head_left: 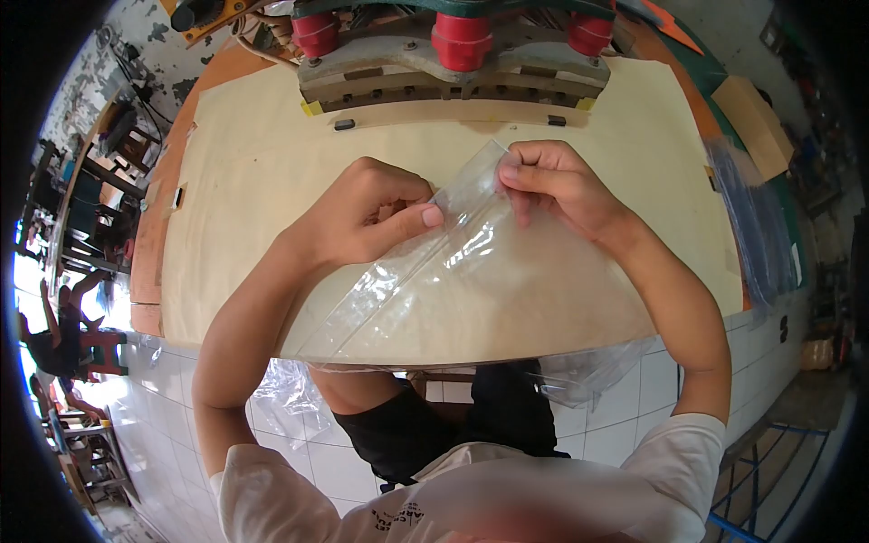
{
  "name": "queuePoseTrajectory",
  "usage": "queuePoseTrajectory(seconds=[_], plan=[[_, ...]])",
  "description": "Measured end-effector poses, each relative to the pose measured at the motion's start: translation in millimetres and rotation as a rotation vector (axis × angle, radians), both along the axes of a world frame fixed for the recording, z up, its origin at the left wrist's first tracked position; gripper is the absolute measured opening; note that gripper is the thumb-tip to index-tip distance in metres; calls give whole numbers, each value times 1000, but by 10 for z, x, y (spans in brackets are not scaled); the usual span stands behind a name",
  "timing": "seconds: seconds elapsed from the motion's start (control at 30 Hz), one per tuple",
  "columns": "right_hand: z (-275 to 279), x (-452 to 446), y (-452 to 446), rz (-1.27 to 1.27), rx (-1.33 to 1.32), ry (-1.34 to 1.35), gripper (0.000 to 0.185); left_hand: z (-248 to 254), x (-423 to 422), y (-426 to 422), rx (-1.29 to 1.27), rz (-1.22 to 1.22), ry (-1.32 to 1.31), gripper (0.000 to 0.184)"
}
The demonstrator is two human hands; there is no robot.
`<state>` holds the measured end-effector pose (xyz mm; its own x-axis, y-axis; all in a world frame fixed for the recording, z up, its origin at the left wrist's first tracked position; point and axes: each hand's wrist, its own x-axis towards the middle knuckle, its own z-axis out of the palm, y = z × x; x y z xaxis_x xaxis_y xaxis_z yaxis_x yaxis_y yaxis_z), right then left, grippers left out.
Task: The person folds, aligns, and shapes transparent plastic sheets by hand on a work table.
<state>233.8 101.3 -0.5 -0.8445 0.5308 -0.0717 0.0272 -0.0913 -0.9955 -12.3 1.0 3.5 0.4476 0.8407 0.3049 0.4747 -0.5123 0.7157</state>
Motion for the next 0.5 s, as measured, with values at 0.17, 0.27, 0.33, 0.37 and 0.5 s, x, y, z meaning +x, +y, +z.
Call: queuePoseTrajectory(seconds=[0.17,0.27,0.33,0.37,0.5], plan=[[-11,-1,3,-11,2,-13,21,17,20,-9,-26,28,35,37],[1,-3,-15,-16,-2,-16,21,22,25,-11,-47,40,52,34],[3,-6,-20,-13,-7,-10,22,20,21,-13,-42,45,61,33],[1,-6,-18,-13,-7,-9,22,22,21,-14,-42,46,62,33],[-5,-8,-13,8,22,-6,22,22,26,-10,-22,38,57,36]])
